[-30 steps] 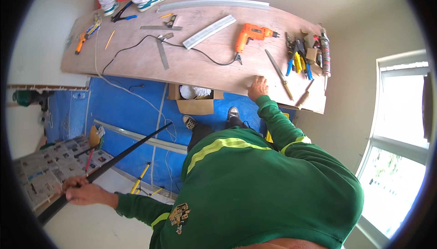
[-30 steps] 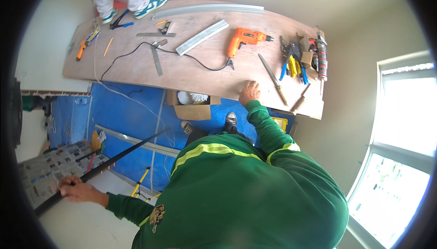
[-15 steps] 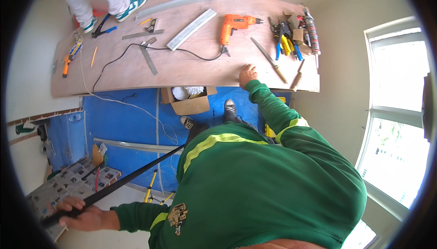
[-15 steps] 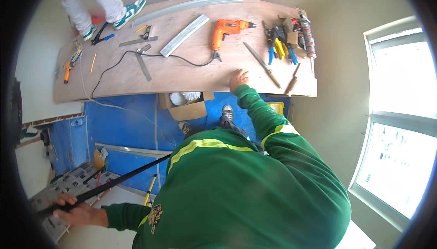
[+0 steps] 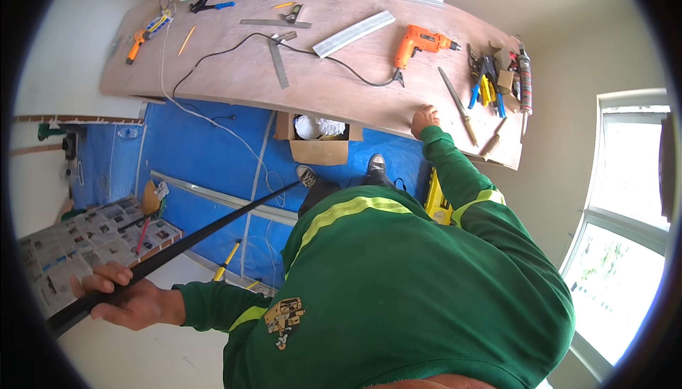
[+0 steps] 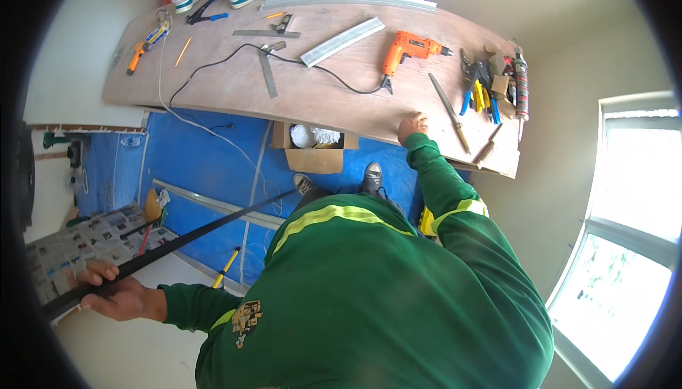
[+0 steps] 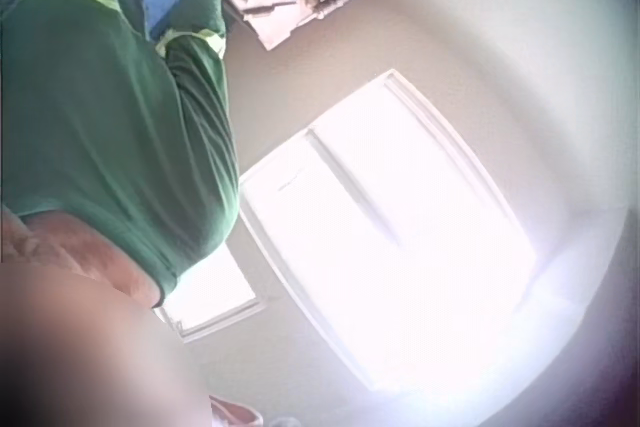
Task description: The person files the edge of a black metal strip with a metal file, then uses an orange corded drill to drill a hole in the strip. The person handles the metal strip, file, and drill throughout the process.
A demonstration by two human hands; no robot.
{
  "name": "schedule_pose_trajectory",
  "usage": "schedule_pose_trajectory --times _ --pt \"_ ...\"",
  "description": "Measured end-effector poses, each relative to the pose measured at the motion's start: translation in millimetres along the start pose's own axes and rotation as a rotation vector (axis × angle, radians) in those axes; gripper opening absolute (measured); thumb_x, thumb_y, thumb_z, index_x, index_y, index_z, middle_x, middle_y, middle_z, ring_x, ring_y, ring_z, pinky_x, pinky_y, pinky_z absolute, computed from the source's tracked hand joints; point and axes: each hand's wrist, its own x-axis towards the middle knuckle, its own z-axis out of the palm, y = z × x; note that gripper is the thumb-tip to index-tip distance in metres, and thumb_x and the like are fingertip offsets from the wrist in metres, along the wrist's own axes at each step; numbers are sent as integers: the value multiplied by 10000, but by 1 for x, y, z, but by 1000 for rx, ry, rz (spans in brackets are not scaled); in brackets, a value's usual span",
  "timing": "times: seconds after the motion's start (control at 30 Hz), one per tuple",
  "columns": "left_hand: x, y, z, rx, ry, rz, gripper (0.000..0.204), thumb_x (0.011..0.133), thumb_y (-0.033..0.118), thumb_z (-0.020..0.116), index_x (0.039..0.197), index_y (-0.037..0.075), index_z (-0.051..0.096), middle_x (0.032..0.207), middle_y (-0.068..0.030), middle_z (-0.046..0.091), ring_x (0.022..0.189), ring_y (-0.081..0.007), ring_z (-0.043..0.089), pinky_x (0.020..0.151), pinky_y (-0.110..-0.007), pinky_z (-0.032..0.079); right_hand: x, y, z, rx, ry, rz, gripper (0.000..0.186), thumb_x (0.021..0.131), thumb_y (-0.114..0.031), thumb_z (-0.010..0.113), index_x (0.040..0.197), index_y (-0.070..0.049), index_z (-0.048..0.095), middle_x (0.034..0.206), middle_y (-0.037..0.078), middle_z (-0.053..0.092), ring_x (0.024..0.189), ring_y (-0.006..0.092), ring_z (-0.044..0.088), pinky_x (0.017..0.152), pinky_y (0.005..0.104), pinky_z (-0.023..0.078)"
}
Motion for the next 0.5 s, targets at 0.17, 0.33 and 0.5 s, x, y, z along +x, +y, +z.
schedule_pose_trajectory --times 0.17,0.33,0.5 --pt "-13 -2 -15 94 3 20 743 1138 565 482 1449 -110 477 885 -44 515 740 -195 494 653 -339 424 0 1 2 29 9 1 694 966 -158 673 1512 188 421 1535 424 411 1454 541 461 1165 547 493" --pt "-26 -7 -24 70 -78 53 645 1157 488 498 1434 -94 517 950 -77 604 823 -225 601 771 -352 540 3 5 11 82 67 -18 670 960 -158 674 1479 185 424 1505 405 437 1420 527 490 1155 548 504" --pt "-43 -19 -26 -40 -40 19 520 1146 401 579 1435 -30 547 978 -77 607 826 -222 609 782 -373 550 4 -1 -1 -7 -22 18 772 962 -230 738 1533 150 383 1544 404 413 1458 534 463 1166 560 497"
